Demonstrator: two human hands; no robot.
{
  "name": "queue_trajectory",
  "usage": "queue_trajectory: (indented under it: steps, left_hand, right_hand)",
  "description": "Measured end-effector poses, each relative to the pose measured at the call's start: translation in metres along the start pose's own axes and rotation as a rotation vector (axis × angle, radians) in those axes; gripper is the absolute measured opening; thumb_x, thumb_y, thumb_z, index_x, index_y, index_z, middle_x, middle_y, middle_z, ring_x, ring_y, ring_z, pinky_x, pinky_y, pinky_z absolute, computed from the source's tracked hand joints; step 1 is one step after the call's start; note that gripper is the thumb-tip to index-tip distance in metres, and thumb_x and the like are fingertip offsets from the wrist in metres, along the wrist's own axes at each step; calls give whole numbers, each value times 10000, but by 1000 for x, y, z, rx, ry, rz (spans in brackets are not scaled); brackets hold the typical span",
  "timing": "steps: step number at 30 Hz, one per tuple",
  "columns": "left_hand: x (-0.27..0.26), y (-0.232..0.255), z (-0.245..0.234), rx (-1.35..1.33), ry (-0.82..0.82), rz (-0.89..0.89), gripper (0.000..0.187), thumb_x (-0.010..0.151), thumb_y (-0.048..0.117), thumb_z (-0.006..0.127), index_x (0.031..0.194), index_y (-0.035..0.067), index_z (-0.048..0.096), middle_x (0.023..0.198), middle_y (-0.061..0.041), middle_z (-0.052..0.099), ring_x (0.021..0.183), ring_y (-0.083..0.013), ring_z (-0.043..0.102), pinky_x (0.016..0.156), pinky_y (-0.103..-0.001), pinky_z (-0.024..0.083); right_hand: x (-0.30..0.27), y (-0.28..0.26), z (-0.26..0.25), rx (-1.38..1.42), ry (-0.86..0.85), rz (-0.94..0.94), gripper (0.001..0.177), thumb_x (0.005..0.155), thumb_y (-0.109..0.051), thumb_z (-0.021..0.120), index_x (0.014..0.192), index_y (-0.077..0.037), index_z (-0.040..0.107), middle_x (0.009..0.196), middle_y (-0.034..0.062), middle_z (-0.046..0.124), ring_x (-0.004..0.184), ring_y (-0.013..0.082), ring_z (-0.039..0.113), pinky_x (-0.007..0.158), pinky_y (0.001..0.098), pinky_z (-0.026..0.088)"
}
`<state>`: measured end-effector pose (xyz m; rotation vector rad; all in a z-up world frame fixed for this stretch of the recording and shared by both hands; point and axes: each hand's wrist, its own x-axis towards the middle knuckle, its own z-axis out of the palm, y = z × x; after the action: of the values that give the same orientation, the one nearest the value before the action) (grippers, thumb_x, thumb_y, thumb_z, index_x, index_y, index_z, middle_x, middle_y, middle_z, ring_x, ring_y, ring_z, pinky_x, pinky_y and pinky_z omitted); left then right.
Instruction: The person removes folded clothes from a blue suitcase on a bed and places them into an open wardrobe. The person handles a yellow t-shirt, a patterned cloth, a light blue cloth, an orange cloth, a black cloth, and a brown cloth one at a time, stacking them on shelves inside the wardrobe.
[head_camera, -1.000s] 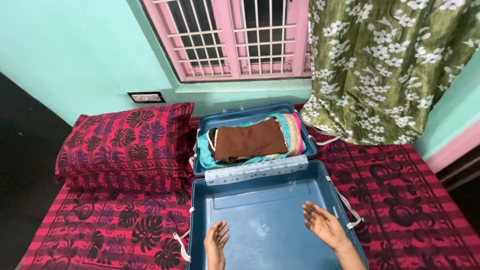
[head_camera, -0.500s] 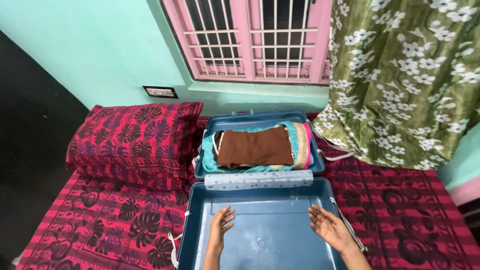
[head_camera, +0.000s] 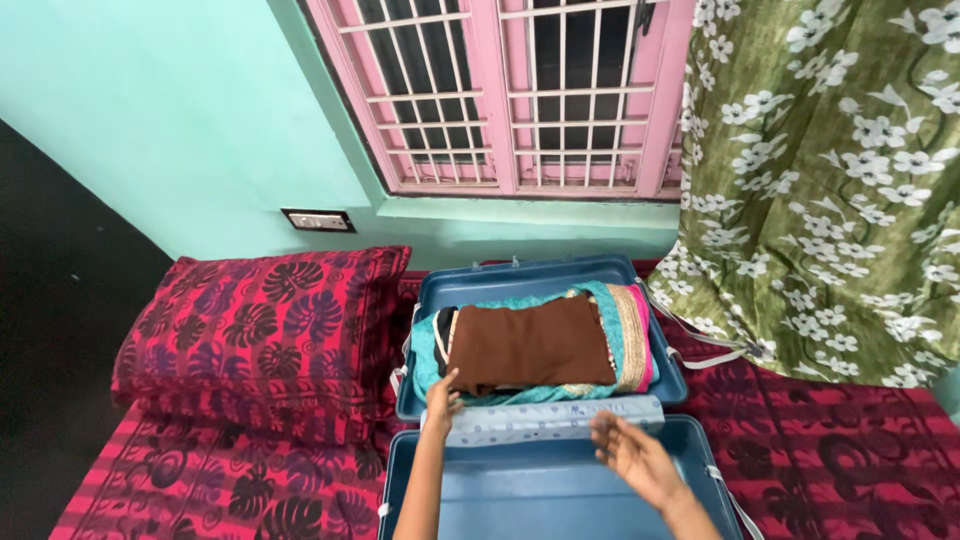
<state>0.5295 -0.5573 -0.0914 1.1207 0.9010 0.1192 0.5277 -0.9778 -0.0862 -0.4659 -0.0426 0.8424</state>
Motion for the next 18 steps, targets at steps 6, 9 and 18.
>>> queue_trajectory:
  steps: [6, 9, 18]
  left_hand:
    - [48, -5, 30, 244, 262, 184, 910, 678, 474, 919, 1335, -74, 611, 1277, -213, 698, 1175, -357, 684, 999, -423, 536]
    - [36, -5, 37, 631, 350, 157, 798, 668, 493, 893, 1270, -6, 733, 1232, -238, 731, 1185, -377, 670, 1049, -434, 507]
    - [12, -3, 59, 806, 555, 296, 828, 632, 478, 903, 1250, -6, 640, 1223, -202, 699, 1167, -370, 651, 1011, -508, 475]
  right_hand:
    - [-30, 29, -10, 10, 123, 141, 476, 996, -254, 484, 1436, -75, 497, 1359, 98, 626, 1202, 223, 629, 963, 434, 550]
    - [-42, 23, -17, 61, 145, 155, 490, 986, -271, 480, 1445, -98, 478, 1362, 90, 610, 1208, 216, 622, 975, 436, 538]
    - [-43, 17, -25, 36, 148, 81, 482, 1001, -256, 486, 1448, -74, 484, 1364, 94, 610, 1195, 210, 610, 962, 418, 531]
